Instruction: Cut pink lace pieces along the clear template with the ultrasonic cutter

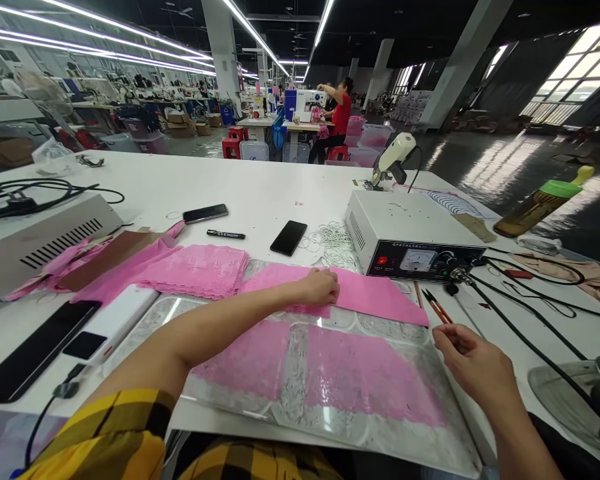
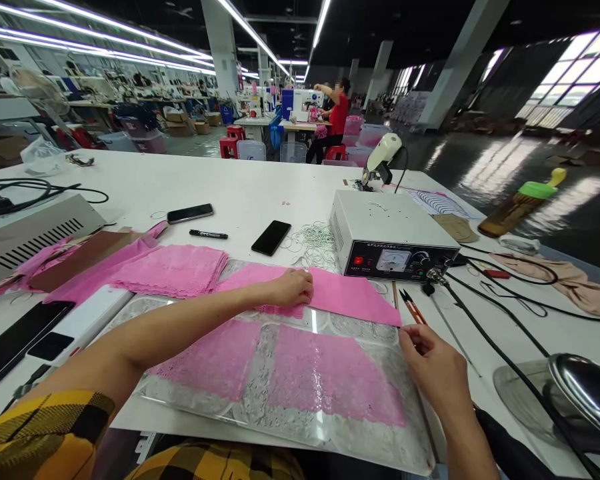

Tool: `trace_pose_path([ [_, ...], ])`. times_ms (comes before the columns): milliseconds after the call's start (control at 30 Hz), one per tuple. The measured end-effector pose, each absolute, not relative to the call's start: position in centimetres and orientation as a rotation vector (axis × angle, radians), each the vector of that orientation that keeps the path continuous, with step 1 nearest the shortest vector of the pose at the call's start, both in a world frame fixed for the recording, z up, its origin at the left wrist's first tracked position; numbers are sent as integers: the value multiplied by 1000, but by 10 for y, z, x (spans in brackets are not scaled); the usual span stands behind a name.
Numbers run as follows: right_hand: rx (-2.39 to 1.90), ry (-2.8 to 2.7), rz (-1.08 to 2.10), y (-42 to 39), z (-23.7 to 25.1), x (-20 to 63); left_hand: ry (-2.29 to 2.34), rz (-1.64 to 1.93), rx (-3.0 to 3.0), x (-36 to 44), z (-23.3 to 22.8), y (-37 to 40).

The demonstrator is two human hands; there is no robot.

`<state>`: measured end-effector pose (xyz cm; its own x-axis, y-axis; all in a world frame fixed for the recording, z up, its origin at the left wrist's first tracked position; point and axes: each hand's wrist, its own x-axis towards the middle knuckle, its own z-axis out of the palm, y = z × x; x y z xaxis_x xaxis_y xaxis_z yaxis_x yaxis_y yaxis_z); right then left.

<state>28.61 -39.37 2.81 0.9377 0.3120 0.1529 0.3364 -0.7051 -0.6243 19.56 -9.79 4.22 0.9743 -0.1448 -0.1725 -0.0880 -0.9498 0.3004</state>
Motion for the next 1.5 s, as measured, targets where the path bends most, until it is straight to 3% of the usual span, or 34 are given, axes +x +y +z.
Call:
trace_pose_path([
  [333,-2224,-951,-33,-338,12,286,-130,-395,2661,209,59,-89],
  [567,-2245,-1138,-272,-324,-4,286,-175,-309,2563,206,82,-87],
  [800,-2289,-1177,-483,-347,-14,296,-232,-281,2441,185,93,-91],
  [1133,-2091,-1558,-632,-416,-6,219,-438,-487,2323,115,74,-122],
  [1500,-1991,-1679,-573,-429,-5,202,-504,-467,2451,86,60,-141],
])
